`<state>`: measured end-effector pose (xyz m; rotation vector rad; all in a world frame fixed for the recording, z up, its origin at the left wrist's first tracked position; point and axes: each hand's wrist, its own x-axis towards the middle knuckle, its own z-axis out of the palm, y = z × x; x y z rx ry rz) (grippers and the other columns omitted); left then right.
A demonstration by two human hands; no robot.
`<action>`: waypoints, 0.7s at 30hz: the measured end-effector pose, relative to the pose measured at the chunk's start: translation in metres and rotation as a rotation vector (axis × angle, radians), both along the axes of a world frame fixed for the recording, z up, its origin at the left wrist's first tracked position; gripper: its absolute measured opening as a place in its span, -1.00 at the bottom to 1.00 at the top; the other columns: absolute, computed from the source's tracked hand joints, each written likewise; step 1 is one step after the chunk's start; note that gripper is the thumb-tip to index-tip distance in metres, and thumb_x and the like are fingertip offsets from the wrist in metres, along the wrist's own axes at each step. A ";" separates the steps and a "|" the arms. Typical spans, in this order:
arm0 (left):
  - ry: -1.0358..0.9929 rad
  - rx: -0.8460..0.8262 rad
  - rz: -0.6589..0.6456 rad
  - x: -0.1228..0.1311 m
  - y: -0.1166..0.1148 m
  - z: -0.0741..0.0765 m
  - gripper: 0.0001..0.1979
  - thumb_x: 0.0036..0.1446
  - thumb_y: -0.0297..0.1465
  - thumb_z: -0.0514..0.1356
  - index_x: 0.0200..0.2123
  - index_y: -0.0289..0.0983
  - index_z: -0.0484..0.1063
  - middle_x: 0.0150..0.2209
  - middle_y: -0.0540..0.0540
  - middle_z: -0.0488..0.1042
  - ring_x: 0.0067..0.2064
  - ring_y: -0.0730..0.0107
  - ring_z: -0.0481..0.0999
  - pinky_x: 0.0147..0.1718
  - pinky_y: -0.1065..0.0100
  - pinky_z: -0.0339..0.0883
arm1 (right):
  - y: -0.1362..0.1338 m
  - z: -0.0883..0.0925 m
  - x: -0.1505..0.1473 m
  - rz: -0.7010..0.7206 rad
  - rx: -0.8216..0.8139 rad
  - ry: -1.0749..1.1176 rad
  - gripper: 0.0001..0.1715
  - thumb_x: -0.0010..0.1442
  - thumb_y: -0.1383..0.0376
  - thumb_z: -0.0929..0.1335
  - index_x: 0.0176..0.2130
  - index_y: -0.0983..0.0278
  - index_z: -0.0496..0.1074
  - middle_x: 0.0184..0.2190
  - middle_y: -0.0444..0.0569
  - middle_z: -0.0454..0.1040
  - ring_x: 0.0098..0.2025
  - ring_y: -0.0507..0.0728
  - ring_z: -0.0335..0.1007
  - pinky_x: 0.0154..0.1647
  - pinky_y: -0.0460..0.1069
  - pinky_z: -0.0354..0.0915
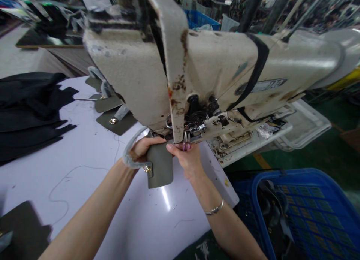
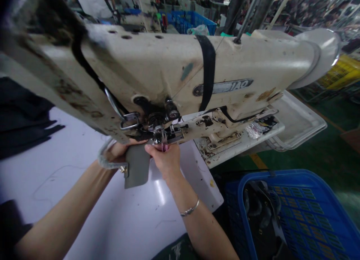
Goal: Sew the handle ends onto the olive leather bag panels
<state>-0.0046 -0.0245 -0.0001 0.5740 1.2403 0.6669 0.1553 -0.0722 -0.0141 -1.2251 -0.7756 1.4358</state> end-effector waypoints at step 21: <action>0.021 0.257 0.323 0.037 -0.026 0.018 -0.55 -0.23 -0.43 0.49 -0.16 -0.31 0.59 -0.24 -0.21 0.68 -0.38 0.05 0.64 -0.42 0.17 0.60 | -0.002 0.012 0.016 0.015 0.051 0.068 -0.82 -0.11 0.28 0.57 -0.48 0.30 0.56 -0.44 -0.06 0.59 -0.34 0.12 0.47 -0.14 0.05 0.40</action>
